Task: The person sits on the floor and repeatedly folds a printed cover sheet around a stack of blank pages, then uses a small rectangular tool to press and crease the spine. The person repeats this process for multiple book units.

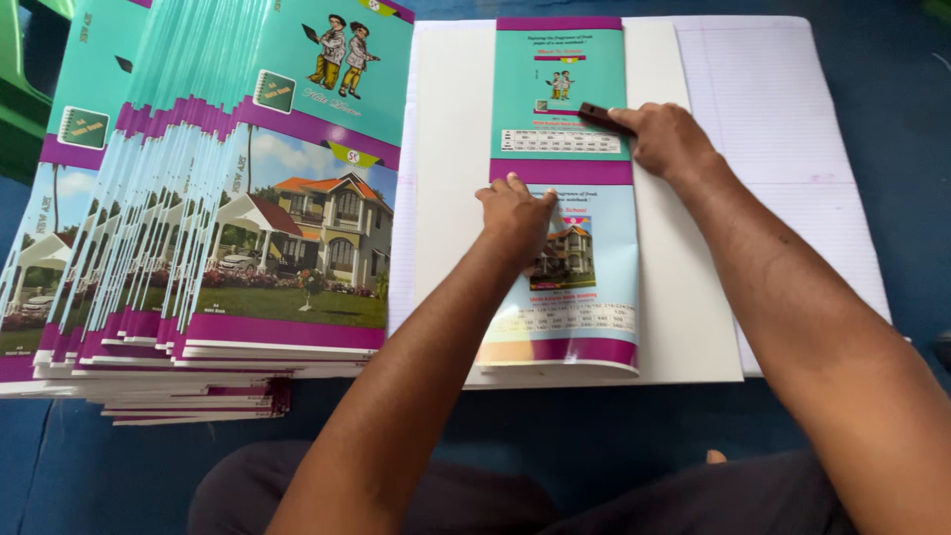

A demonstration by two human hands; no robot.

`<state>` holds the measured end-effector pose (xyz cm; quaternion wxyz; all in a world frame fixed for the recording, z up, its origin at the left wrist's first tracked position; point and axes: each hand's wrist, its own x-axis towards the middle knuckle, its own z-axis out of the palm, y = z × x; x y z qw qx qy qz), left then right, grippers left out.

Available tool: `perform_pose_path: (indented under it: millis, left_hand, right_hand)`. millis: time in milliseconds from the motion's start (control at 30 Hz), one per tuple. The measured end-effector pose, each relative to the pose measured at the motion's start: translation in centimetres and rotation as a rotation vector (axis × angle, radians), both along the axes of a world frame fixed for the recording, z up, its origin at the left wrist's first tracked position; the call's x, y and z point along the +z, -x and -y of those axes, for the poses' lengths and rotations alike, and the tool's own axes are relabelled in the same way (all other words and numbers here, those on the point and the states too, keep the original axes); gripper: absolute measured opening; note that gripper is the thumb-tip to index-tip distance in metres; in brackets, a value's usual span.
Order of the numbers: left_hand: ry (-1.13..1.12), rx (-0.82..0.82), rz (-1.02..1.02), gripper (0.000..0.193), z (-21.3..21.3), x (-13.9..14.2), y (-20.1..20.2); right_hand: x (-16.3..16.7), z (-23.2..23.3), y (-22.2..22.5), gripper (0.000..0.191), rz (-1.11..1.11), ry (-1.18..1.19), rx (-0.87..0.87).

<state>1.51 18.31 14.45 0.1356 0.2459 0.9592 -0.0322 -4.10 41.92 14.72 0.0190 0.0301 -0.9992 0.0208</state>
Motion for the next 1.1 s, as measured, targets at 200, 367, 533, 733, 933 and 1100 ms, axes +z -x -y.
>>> perform_pose_path:
  millis: [200,367,533,733,933,1100]
  left_hand:
    - [0.015,0.024,0.042,0.102,0.1,0.7,0.5]
    - [0.046,0.028,0.036,0.113,0.2,1.2,0.7]
    - [0.063,0.085,0.084,0.128,-0.1,0.7,1.5]
    - [0.113,0.098,0.112,0.135,-0.7,0.1,2.4]
    - [0.119,0.111,0.107,0.131,-0.7,-0.1,2.9]
    - [0.119,0.113,0.097,0.134,-0.8,-0.6,3.3]
  right_hand:
    - [-0.4,-0.1,-2.0,0.056,-0.007,0.033,0.112]
    - [-0.7,0.0,-4.3,0.06,0.003,0.085,0.17]
    - [-0.6,0.4,-6.8,0.065,-0.063,0.164,0.282]
    - [0.2,1.4,-9.2,0.064,0.119,0.132,0.137]
    - [-0.1,1.5,-11.1,0.061,0.059,0.142,0.212]
    - [-0.3,1.3,-12.3,0.061,0.102,0.124,0.212]
